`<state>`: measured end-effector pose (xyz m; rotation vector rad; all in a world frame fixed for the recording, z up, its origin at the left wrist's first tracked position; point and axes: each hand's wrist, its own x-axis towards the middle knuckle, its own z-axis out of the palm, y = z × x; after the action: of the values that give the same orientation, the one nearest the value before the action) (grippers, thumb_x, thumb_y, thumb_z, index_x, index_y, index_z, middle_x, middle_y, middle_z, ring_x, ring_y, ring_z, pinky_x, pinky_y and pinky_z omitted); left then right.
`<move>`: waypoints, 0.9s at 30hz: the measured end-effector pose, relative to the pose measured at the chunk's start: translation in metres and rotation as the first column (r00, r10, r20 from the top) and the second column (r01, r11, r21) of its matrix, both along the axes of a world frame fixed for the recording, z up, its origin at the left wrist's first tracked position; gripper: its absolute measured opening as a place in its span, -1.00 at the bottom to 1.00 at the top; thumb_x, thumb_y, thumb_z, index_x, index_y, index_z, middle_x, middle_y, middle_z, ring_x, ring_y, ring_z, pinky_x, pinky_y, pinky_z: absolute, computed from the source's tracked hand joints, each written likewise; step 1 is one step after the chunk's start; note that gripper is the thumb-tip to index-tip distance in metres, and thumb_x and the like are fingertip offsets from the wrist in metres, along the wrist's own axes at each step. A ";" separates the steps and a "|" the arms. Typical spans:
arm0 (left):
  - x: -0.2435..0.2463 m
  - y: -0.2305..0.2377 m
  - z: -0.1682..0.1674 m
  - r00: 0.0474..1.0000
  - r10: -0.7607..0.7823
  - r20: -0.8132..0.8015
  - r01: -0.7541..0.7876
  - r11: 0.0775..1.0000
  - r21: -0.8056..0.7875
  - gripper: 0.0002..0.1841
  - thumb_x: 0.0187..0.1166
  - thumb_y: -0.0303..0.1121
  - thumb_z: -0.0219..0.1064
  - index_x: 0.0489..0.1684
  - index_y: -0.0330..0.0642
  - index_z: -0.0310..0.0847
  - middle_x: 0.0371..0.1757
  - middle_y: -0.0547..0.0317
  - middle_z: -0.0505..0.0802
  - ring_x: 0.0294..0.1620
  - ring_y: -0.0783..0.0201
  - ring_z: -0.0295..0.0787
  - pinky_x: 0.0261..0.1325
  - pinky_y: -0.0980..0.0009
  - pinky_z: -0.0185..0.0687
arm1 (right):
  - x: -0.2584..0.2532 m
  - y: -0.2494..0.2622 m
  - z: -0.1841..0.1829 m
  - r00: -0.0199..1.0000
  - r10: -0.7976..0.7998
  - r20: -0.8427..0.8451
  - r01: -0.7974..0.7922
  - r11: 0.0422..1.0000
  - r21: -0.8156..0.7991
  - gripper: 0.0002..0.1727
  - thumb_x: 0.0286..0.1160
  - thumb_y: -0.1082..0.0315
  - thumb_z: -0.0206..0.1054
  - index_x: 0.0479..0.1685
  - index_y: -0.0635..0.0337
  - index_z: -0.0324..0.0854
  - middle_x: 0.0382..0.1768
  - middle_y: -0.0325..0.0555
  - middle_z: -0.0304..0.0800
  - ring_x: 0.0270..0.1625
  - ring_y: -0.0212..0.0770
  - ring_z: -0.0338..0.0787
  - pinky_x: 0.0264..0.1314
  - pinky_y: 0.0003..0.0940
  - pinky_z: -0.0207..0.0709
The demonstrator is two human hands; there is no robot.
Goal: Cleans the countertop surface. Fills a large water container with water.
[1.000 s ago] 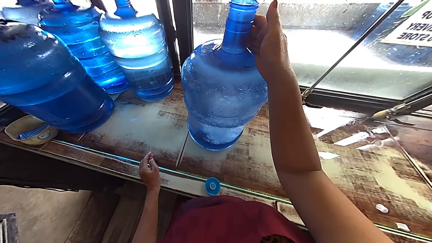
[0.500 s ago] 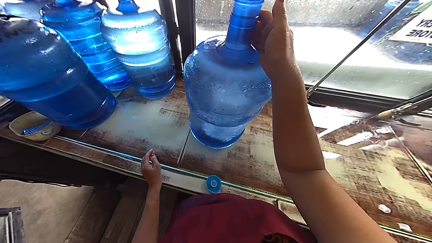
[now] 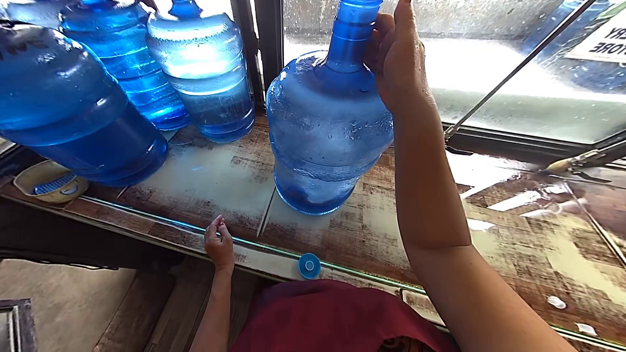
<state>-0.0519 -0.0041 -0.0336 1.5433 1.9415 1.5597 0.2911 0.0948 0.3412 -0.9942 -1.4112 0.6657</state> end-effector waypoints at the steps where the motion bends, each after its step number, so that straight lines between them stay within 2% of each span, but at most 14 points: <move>1: 0.000 0.000 0.001 1.000 0.002 -0.003 -0.002 1.000 -0.001 -0.63 0.77 -0.45 0.05 0.26 -0.56 0.66 0.17 -0.42 0.82 0.28 -0.17 0.77 0.46 0.06 0.55 | 0.000 0.000 0.000 1.000 0.000 -0.003 0.000 1.000 -0.003 -0.19 0.89 0.01 -0.67 0.60 0.37 0.33 0.33 0.08 0.69 0.34 -0.29 0.71 0.47 -0.37 0.50; 14: 0.001 0.001 0.000 1.000 0.020 0.001 -0.020 1.000 0.001 -0.64 0.77 -0.45 0.07 0.24 -0.55 0.68 0.14 -0.40 0.84 0.26 -0.17 0.78 0.44 0.06 0.56 | -0.001 -0.002 0.000 1.000 -0.002 0.012 0.002 1.000 0.004 -0.18 0.88 0.00 -0.69 0.57 0.36 0.36 0.26 0.07 0.71 0.27 -0.31 0.72 0.41 -0.36 0.51; 27: 0.001 0.000 0.000 1.000 0.018 0.011 -0.019 1.000 0.003 -0.64 0.77 -0.45 0.05 0.26 -0.54 0.67 0.16 -0.40 0.83 0.28 -0.18 0.76 0.46 0.04 0.53 | -0.001 -0.002 0.000 1.000 0.009 0.014 -0.009 1.000 -0.004 -0.17 0.88 -0.01 -0.70 0.62 0.35 0.32 0.33 0.10 0.68 0.34 -0.28 0.69 0.47 -0.34 0.48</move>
<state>-0.0507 -0.0039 -0.0338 1.5184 1.9539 1.5755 0.2899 0.0924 0.3417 -0.9977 -1.4280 0.6696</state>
